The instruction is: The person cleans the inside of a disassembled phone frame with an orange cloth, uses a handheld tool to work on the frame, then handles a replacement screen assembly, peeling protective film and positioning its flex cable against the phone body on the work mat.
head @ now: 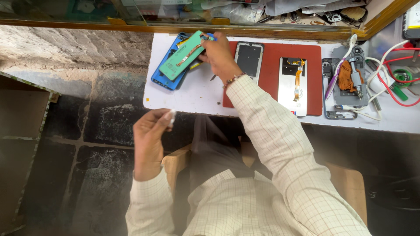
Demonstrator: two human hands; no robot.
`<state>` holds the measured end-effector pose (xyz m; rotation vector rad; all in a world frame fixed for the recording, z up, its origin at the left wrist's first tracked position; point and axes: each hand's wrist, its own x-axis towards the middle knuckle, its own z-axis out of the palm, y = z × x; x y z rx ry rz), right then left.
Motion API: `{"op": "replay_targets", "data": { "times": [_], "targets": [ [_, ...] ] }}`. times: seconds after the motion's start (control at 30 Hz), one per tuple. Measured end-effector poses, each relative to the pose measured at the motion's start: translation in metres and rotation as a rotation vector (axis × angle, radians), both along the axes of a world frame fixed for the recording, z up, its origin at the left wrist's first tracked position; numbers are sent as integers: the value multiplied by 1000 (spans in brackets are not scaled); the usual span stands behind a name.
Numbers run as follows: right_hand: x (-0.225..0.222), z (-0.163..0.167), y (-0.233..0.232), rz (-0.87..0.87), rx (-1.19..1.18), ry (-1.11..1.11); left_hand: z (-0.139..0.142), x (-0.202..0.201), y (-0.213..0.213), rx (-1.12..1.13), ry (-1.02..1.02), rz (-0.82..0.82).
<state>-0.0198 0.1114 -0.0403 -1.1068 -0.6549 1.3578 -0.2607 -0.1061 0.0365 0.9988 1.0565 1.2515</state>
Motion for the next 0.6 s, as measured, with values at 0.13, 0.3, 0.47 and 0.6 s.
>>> {"op": "replay_targets", "data": {
  "times": [0.13,0.3,0.47,0.6],
  "targets": [
    [18,24,-42,-153,360,-876,2,33,6,0,45,-102],
    [48,84,-143,349,216,-249,14,78,26,13,16,-182],
    [71,119,-214,378,191,-250,32,108,31,132,260,-247],
    [88,122,-231,291,123,-376,40,128,26,150,350,-360]
  ]
}}
